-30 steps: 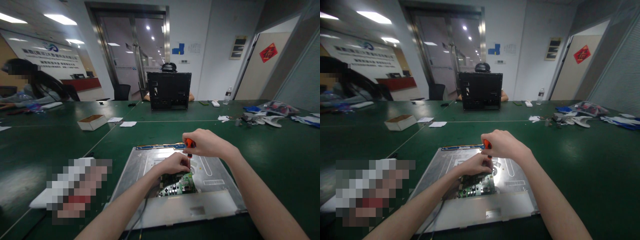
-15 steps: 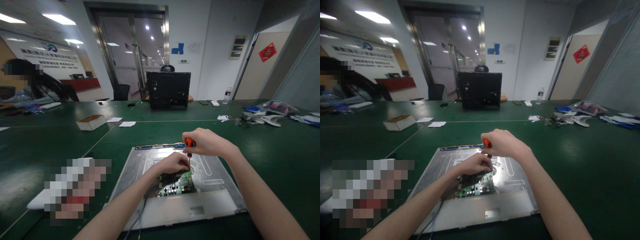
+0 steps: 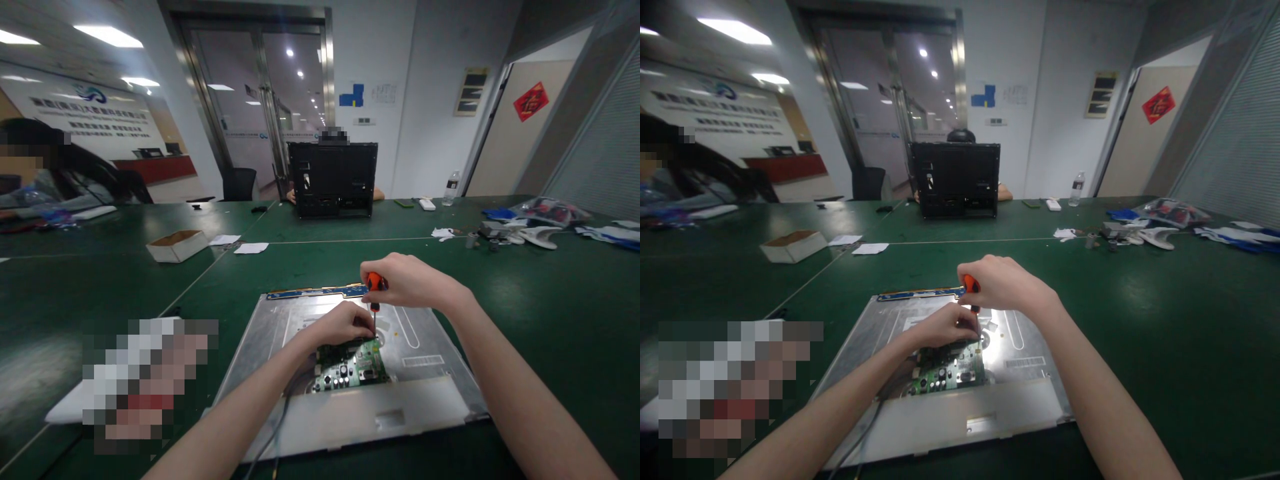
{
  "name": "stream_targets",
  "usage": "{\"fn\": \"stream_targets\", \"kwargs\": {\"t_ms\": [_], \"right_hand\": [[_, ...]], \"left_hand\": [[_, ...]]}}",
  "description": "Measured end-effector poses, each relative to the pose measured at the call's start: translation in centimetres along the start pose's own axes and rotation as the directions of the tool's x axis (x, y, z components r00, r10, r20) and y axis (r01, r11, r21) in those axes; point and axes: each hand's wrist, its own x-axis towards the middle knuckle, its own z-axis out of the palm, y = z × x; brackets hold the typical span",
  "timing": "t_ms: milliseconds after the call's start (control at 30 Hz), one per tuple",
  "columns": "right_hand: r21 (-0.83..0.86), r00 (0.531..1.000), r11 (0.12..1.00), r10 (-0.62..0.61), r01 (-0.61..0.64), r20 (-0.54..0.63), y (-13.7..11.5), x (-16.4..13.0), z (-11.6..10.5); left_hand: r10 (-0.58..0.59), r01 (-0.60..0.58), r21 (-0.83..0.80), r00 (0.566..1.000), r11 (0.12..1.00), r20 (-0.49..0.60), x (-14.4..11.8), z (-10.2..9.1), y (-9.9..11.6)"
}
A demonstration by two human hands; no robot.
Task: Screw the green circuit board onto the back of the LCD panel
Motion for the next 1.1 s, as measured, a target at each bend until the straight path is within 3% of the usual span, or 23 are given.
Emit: {"fn": "stream_targets", "kwargs": {"t_ms": [733,1100], "right_hand": [[-0.019,1.0,1.0,-0.009,0.008,-0.003,-0.05,0.07,0.09],[-0.06,0.998,0.997,0.057,-0.056,0.017,-0.15,-0.4,-0.01]], "left_hand": [[-0.012,0.012,-0.016,1.0,1.0,0.012,0.07,0.23,-0.06],[-0.012,0.012,-0.015,1.0,1.0,0.023,0.19,0.2,-0.25]]}}
